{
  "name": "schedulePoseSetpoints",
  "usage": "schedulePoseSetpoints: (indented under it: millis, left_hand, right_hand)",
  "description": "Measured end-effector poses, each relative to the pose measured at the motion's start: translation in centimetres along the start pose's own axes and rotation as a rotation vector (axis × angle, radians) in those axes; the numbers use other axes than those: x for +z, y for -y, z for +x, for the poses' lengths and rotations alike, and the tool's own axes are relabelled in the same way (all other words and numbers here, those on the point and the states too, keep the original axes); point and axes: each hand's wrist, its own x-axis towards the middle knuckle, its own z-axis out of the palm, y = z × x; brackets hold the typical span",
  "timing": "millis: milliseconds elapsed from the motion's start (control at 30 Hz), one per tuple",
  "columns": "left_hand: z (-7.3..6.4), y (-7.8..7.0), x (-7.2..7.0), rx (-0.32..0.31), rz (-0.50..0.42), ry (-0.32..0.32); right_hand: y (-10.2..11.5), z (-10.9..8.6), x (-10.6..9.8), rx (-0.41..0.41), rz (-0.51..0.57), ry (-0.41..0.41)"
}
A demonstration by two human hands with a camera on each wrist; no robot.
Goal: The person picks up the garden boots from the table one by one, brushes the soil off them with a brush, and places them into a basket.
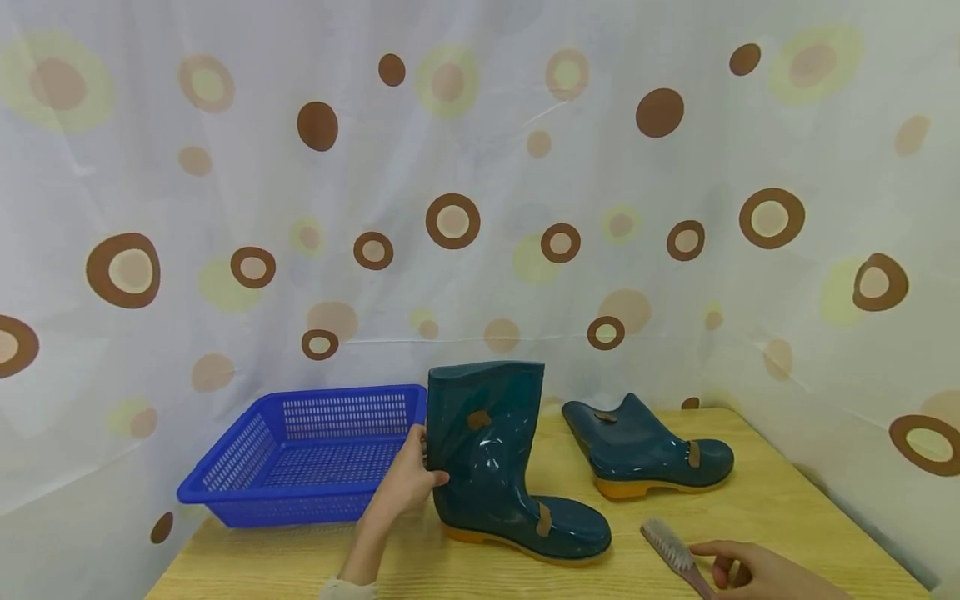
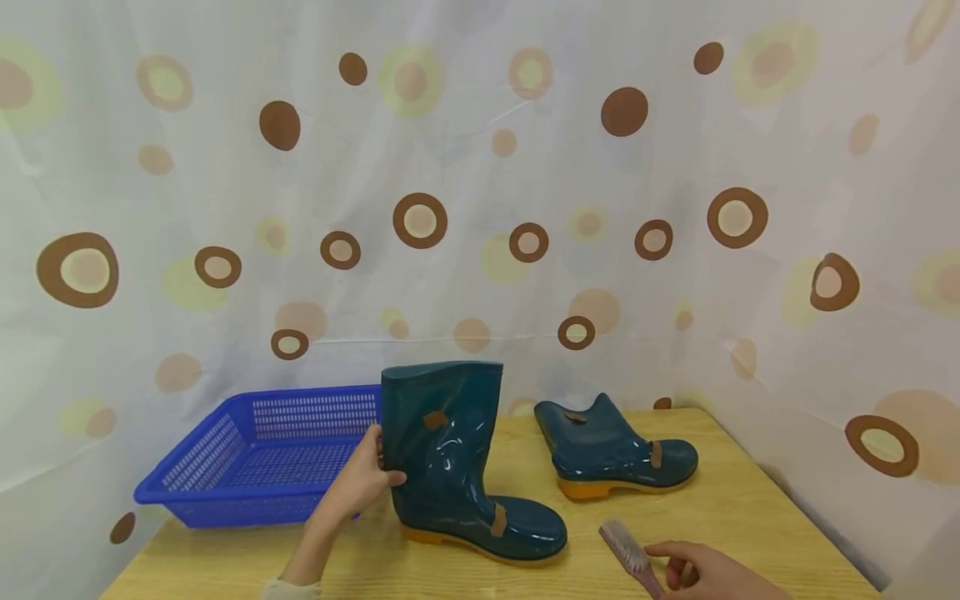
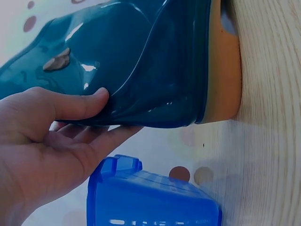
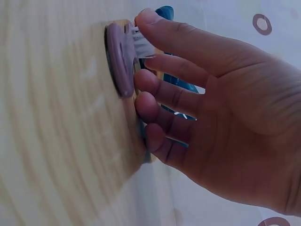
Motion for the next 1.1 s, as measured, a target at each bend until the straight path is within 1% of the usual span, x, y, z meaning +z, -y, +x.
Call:
schedulePoseSetpoints:
  millis: [100, 267, 400, 533, 600, 667, 767, 833, 867, 933, 1100]
  left_hand:
    - [-0.1, 0.0, -0.2, 0.000, -0.017, 0.023]
    - [-0.4, 0.3, -0.3, -0.008, -0.041, 0.039]
    - [-0.3, 0.3, -0.5, -0.006, -0.057, 0.045]
    - [-0.2, 0.2, -0.8, -0.012, -0.057, 0.051]
    - [-0.2, 0.3, -0.9, -0.013, -0.056, 0.054]
    - [-0.2, 0.3, -1.0, -0.013, -0.054, 0.058]
    - [-0.1, 0.3, -1.0, -0.011, -0.045, 0.058]
    - [-0.1, 0.4, -1.0, -0.011, -0.040, 0.056]
    - [-0.1, 0.4, -1.1, -0.010, -0.038, 0.055]
    - [0.0, 0.5, -1.0, -0.009, -0.032, 0.054]
    - [0.0, 0.7, -0.9, -0.004, -0.013, 0.055]
  right_hand:
    - [0.1, 0.1, 0.2, 0.006, 0.005, -0.004]
    - [0.3, 0.2, 0.5, 0.044, -0.007, -0.015]
    - [0.3, 0.3, 0.7, 0.063, -0.036, -0.034]
    - [0.3, 0.5, 0.8, 0.092, -0.088, -0.066]
    - [0.4, 0.7, 0.9, 0.123, -0.116, -0.090]
    - [0.6, 0.7, 0.9, 0.152, -0.141, -0.096]
    - [0.8, 0.7, 1.0, 0.184, -0.129, -0.119]
    - [0.9, 0.6, 1.1, 0.183, -0.114, -0.124]
    - [1.0, 0.6, 1.2, 0.186, -0.097, -0.145]
    - [1.2, 0.6, 1.2, 0.197, -0.091, -0.163]
    - [1.4, 0.6, 1.5, 0.224, -0.105, -0.183]
